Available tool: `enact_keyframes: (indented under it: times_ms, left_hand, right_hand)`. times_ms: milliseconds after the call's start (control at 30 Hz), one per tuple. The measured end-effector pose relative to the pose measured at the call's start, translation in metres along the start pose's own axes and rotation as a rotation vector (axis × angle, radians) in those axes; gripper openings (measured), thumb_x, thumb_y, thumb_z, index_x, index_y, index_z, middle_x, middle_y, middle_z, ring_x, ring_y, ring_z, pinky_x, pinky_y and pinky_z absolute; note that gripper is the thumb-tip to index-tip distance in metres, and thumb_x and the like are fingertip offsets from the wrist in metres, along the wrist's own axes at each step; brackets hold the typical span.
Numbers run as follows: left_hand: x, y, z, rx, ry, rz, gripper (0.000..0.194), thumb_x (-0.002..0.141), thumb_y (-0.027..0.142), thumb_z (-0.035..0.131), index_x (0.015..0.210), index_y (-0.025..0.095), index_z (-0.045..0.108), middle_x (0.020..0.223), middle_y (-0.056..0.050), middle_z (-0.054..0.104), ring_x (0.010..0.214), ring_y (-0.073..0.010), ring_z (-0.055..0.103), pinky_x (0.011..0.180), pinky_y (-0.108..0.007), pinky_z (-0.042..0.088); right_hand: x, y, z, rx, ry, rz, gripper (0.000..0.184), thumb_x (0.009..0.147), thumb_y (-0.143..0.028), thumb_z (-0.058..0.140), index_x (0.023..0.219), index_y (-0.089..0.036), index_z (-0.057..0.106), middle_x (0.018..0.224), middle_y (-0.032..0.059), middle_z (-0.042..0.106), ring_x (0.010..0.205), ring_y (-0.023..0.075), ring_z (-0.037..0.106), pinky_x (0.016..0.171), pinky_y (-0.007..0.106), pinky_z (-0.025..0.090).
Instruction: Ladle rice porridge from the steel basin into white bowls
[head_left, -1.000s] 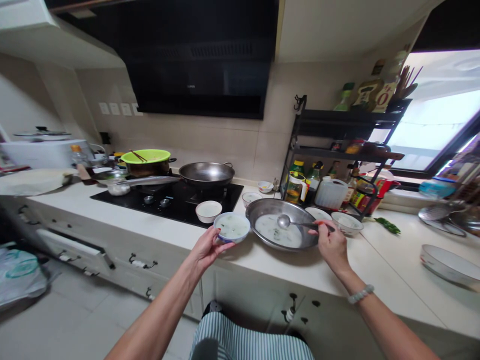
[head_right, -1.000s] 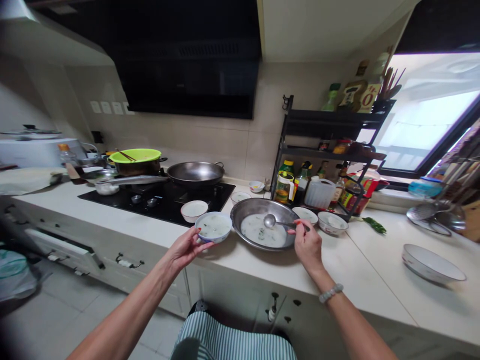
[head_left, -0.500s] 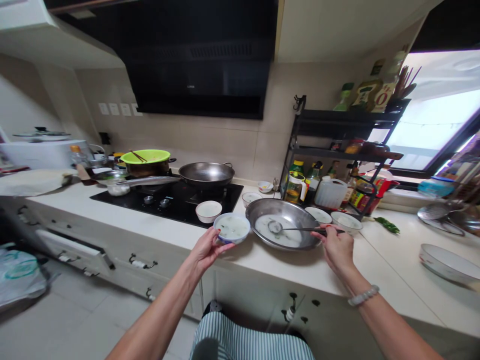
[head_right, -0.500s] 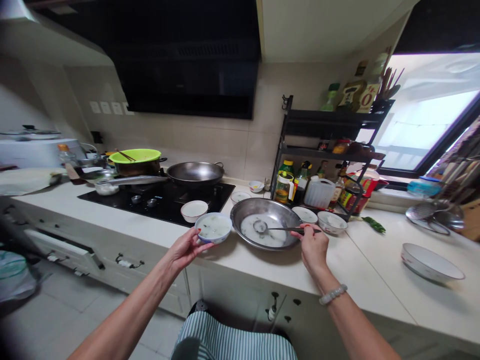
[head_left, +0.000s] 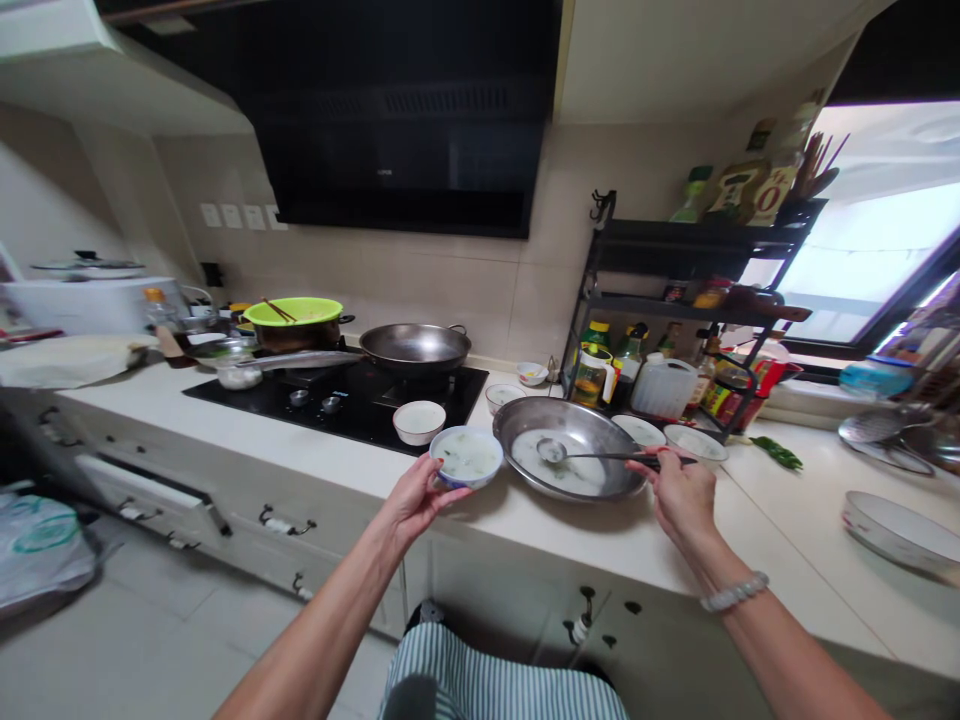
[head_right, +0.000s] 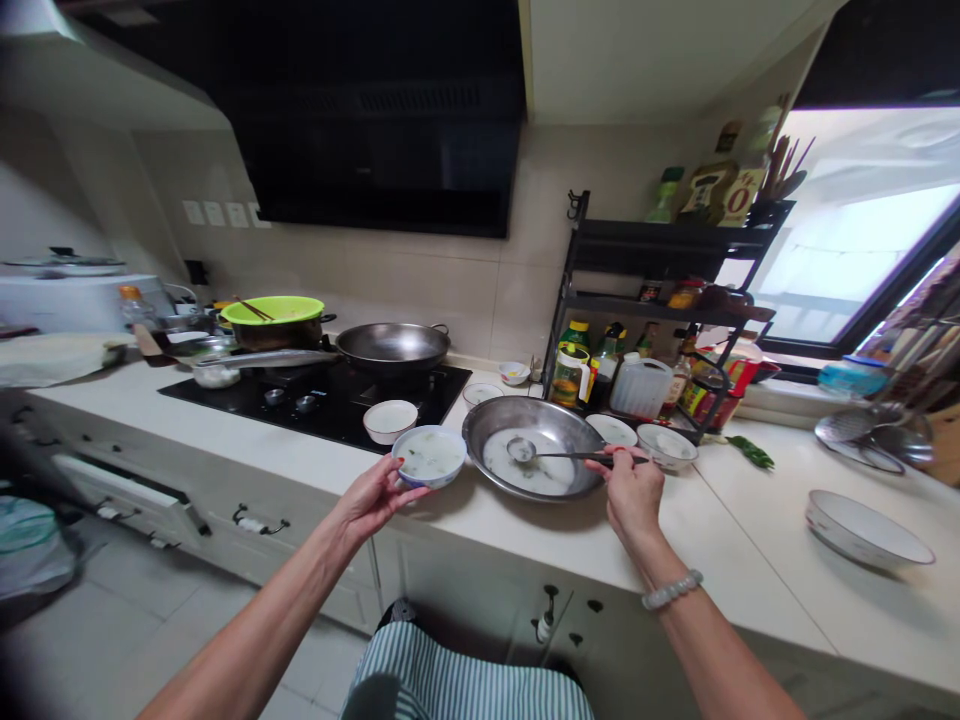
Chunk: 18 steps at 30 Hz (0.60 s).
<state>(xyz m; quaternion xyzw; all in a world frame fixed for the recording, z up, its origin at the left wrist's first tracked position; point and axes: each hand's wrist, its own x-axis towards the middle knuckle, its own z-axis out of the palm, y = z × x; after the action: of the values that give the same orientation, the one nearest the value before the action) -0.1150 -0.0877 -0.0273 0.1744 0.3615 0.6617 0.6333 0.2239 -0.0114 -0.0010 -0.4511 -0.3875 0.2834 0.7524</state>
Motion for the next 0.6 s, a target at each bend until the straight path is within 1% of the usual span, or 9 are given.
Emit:
enact_keyframes:
  times_ms: [133,333,467,600]
  left_hand:
    - [0.0,0.001,0.001,-0.028,0.025,-0.014,0.016,0.08,0.002,0.061,0.09,0.015,0.057,0.072,0.0,0.062,0.068,-0.0164,0.067,0.072,-0.05,0.063]
    - [-0.001,0.0,0.002,-0.033,0.047,-0.018,0.015,0.083,0.002,0.059,0.089,0.015,0.056,0.067,0.002,0.06,0.053,-0.0095,0.059,0.07,-0.051,0.063]
    - [0.0,-0.002,-0.001,-0.031,0.03,-0.023,0.018,0.081,0.003,0.062,0.094,0.015,0.057,0.067,0.002,0.061,0.058,-0.0118,0.063,0.072,-0.05,0.063]
    - [0.002,-0.004,-0.006,-0.031,0.028,-0.025,0.021,0.079,0.004,0.065,0.095,0.015,0.057,0.071,0.0,0.062,0.065,-0.015,0.066,0.075,-0.052,0.062]
  right_hand:
    - [-0.003,-0.005,0.002,0.022,0.003,0.004,0.014,0.062,-0.029,0.067,0.061,-0.017,0.061,0.069,0.0026,0.062,0.062,0.0156,0.061,0.051,0.029,0.06]
    - [-0.004,-0.019,0.009,0.038,-0.022,-0.006,0.016,0.063,-0.029,0.069,0.058,-0.017,0.058,0.065,0.0013,0.06,0.059,0.0152,0.063,0.052,0.03,0.061]
    - [-0.006,-0.031,0.02,0.09,-0.024,0.019,0.014,0.061,-0.027,0.068,0.058,-0.016,0.06,0.062,0.0002,0.061,0.051,0.0131,0.06,0.049,0.028,0.059]
    - [-0.016,-0.046,0.036,0.138,-0.077,0.001,0.015,0.06,-0.027,0.069,0.058,-0.016,0.06,0.065,0.0007,0.061,0.054,0.0141,0.061,0.049,0.029,0.058]
